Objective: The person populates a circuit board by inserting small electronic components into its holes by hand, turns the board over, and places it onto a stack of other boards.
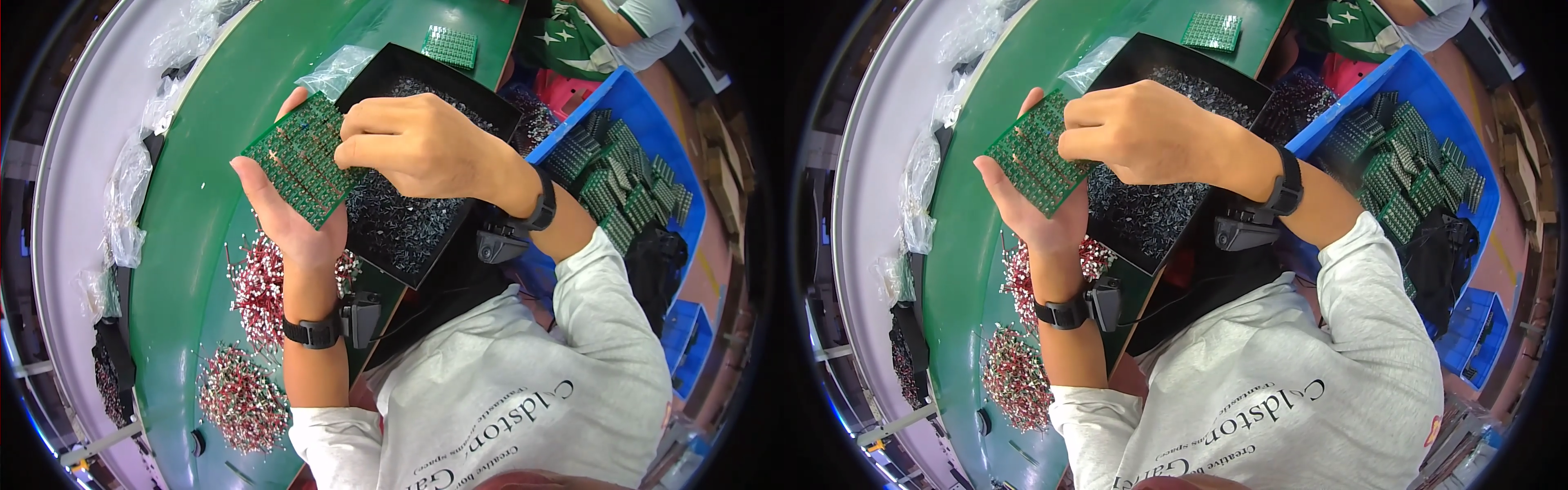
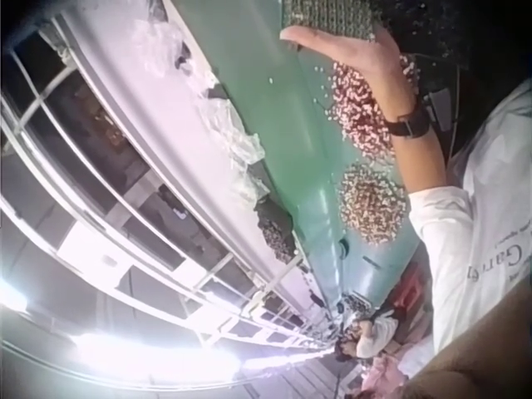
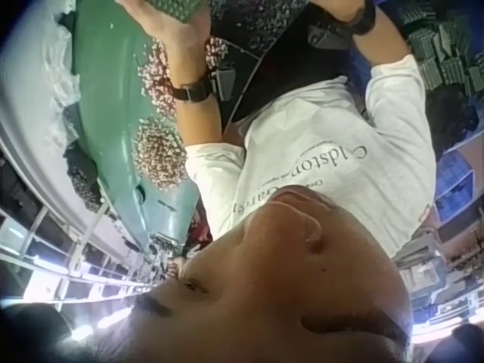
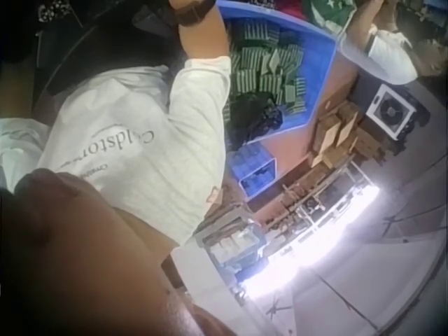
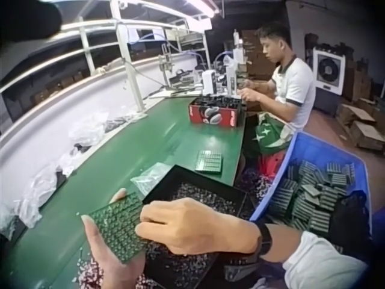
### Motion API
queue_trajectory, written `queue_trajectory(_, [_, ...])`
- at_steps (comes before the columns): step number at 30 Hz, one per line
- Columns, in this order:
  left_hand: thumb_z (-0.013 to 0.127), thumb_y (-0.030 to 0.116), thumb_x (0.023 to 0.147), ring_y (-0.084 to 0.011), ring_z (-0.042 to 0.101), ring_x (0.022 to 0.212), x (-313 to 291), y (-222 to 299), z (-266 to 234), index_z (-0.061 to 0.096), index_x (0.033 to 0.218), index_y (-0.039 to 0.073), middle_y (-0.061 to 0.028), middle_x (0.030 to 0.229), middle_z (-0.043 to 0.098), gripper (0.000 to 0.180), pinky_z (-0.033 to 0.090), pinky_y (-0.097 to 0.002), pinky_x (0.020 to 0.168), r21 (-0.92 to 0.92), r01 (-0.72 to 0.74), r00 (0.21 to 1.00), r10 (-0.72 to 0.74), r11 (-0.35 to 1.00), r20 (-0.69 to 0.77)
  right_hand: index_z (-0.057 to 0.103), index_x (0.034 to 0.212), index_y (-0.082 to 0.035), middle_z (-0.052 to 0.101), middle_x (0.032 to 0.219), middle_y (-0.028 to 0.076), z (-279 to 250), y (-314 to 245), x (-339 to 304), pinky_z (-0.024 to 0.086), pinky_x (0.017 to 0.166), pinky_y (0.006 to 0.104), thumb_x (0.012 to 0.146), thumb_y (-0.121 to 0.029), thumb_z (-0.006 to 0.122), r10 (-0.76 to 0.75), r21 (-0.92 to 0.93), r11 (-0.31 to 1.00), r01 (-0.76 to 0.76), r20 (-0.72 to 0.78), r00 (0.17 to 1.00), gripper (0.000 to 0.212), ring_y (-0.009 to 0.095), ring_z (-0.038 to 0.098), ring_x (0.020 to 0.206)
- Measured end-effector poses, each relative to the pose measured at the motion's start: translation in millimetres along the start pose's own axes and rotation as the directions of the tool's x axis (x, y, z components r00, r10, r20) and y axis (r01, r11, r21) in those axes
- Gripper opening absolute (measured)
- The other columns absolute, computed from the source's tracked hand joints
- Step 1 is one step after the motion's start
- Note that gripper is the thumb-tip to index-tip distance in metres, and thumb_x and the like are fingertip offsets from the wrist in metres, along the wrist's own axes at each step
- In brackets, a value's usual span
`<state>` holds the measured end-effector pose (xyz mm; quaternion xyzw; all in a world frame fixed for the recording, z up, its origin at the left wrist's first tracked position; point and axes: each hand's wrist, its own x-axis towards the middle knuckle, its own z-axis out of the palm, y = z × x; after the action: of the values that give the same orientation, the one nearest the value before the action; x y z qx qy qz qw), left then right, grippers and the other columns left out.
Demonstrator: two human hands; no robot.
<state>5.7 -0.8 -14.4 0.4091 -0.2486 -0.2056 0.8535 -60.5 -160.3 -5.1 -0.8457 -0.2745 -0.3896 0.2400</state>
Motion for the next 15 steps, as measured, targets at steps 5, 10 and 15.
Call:
queue_trajectory(5, [0.028, 0.067, 0.1, -0.0246, 0.059, 0.116, 0.2, -3.0, 1.2, 0.04, 0.146, -0.003, -0.0146, 0.127, 0.061, 0.085, 0.046, -0.0407, 0.101, 0.014, -0.012, 1.0, 0.012, 1.0, -0.008, 0.059, 0.087, -0.003, 0.056, 0.082, 0.009, 7.2, -2.8, -0.6, 0.052, 0.062, 0.0352, 0.07, 0.009, 0.064, 0.054, -0.029, 0.998, -0.055, -0.021, 0.998, 0.022, 0.028, 0.062, 0.073])
queue_trajectory(10, [0.027, 0.067, 0.1, -0.0239, 0.059, 0.115, -0.3, 0.4, -1.3, 0.04, 0.146, -0.003, -0.0136, 0.125, 0.061, 0.084, 0.046, -0.0393, 0.1, -0.055, -0.008, 0.998, 0.012, 0.998, 0.067, 0.059, 0.088, -0.001, 0.057, 0.085, 0.013, -12.2, 1.4, 0.9, 0.053, 0.065, 0.0368, 0.072, 0.009, 0.066, 0.133, 0.122, 0.984, -0.129, -0.02, 0.991, 0.02, 0.032, 0.062, 0.075])
queue_trajectory(15, [0.026, 0.067, 0.1, -0.0245, 0.059, 0.115, -0.2, 0.0, -0.4, 0.04, 0.145, -0.003, -0.0132, 0.125, 0.061, 0.084, 0.047, -0.0395, 0.098, -0.031, -0.003, 1.0, 0.003, 1.0, -0.006, 0.063, 0.091, -0.004, 0.06, 0.091, 0.008, -4.0, -2.7, -1.1, 0.054, 0.064, 0.035, 0.071, 0.006, 0.068, 0.034, 0.078, 0.996, -0.037, 0.042, 0.999, 0.023, 0.028, 0.064, 0.076])
